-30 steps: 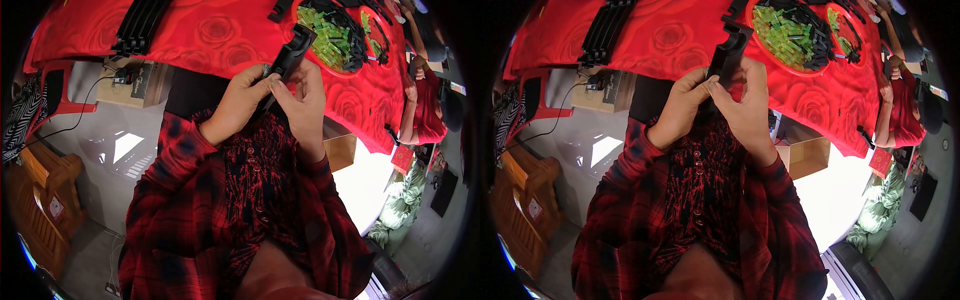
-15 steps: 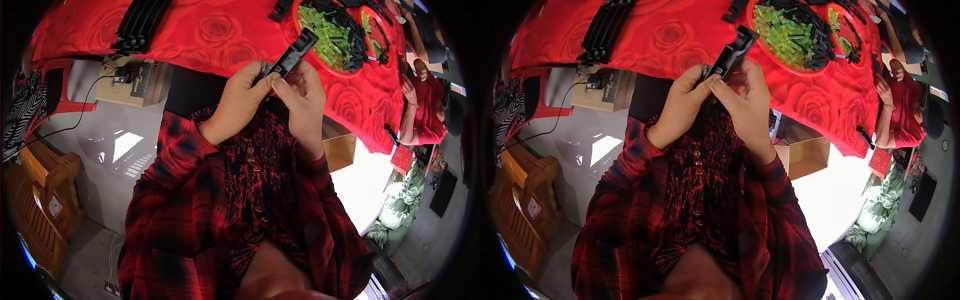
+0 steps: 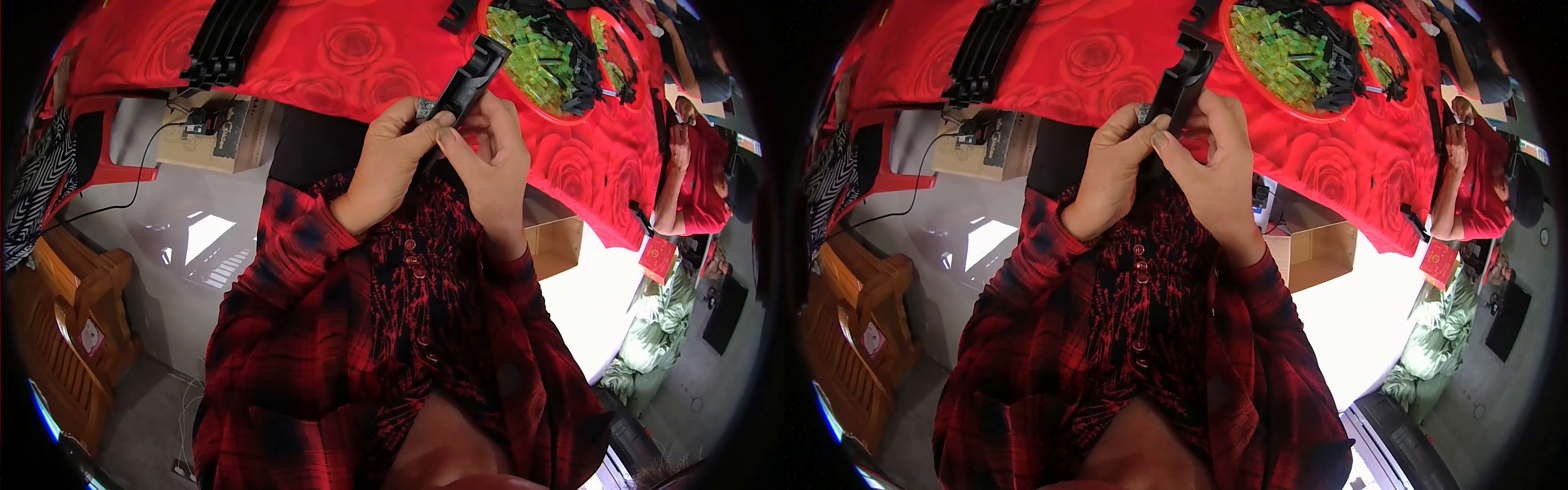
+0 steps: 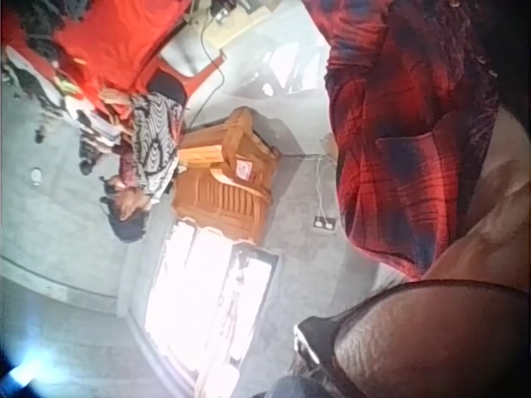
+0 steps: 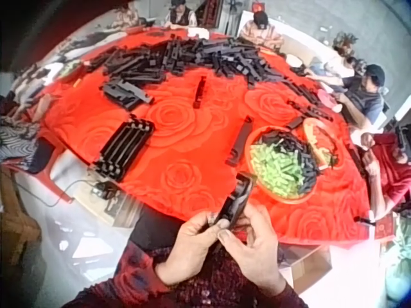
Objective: The person assembles black plastic mechanical components by hand, then applies stickers to them.
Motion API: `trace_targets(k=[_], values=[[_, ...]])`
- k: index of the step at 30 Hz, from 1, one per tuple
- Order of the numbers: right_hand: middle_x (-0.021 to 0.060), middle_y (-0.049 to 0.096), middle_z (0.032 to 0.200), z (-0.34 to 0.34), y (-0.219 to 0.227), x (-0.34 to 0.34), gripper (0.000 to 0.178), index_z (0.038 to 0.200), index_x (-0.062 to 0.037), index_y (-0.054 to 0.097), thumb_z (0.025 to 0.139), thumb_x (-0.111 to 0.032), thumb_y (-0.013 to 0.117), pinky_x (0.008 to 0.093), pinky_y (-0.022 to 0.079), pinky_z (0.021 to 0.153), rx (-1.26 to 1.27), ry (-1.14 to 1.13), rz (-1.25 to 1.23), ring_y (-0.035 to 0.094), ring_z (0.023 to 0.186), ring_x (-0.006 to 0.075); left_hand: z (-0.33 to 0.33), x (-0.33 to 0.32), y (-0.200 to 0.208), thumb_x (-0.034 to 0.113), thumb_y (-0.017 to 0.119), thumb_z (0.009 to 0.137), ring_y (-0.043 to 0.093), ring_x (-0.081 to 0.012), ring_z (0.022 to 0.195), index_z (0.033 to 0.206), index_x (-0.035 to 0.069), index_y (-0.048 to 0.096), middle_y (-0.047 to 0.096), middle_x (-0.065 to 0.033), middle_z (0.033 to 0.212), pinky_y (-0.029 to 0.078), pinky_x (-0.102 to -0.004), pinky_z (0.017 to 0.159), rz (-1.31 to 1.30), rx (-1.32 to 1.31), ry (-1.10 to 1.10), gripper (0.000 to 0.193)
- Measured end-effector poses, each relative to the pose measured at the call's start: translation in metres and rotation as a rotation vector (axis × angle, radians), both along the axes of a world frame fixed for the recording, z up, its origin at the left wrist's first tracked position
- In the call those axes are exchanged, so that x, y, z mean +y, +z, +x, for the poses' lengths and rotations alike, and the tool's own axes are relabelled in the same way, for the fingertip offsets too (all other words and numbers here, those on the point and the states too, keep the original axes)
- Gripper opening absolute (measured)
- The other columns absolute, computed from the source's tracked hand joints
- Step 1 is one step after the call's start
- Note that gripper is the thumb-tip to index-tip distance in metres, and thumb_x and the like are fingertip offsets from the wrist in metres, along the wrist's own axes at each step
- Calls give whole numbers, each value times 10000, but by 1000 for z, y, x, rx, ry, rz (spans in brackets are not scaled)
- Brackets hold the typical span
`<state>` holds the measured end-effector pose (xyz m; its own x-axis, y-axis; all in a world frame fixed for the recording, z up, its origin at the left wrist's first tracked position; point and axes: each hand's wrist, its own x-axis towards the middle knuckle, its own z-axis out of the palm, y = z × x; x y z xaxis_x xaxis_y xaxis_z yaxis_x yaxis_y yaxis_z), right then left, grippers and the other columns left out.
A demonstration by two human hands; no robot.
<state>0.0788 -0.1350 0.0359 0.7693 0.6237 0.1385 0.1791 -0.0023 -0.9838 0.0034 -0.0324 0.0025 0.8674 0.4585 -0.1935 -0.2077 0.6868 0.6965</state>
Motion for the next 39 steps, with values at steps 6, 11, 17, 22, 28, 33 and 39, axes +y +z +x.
trace_targets(k=[6,11,17,22,28,33,39], values=[[99,517,1056,-4,0,-6,529,1282,32,539,795,-22,738,320,460,884,-200,-22,-106,551,991,199,0,1,1,101,691,949,482,-11,701,863,68,616,556,69,768,390,-196,625,59,-2,0,119],[94,523,1054,-10,-10,-9,494,1267,25,549,812,-44,730,343,460,884,-282,-106,-95,556,973,213,-2,4,4,111,688,949,499,-22,704,885,54,635,570,61,768,409,-203,634,104,5,-75,100],[73,539,1067,1,-7,-10,473,1309,22,544,878,-64,717,300,497,842,133,-116,-14,594,945,166,0,14,6,39,574,943,614,-100,929,1155,2,626,646,-20,1017,471,-257,864,65,70,-290,221],[86,555,1061,18,3,-8,430,1280,-12,611,899,-180,719,302,520,799,122,-109,-89,601,931,170,-1,27,15,-27,497,842,637,-204,1012,1326,-52,508,622,-110,1150,518,-333,940,-232,-39,-472,485],[95,552,1062,22,5,-6,485,1303,23,575,896,-190,731,290,536,725,66,-101,-130,600,916,173,-2,31,8,34,493,748,654,-211,1004,1426,-48,430,632,-141,1202,480,-256,845,-246,-52,-508,686],[100,574,1089,22,8,-6,538,1348,46,517,901,-163,732,252,538,648,98,-88,-136,586,902,135,-2,32,14,5,504,773,642,-177,1040,1385,-47,487,663,-97,1127,479,-248,839,-57,33,-528,615],[86,620,1105,26,9,-10,514,1377,40,490,926,-94,698,234,545,671,127,-15,-44,596,896,107,-2,24,9,-65,476,784,616,-201,1139,1393,-52,485,621,-112,1231,462,-328,1039,-143,-25,-456,610]])
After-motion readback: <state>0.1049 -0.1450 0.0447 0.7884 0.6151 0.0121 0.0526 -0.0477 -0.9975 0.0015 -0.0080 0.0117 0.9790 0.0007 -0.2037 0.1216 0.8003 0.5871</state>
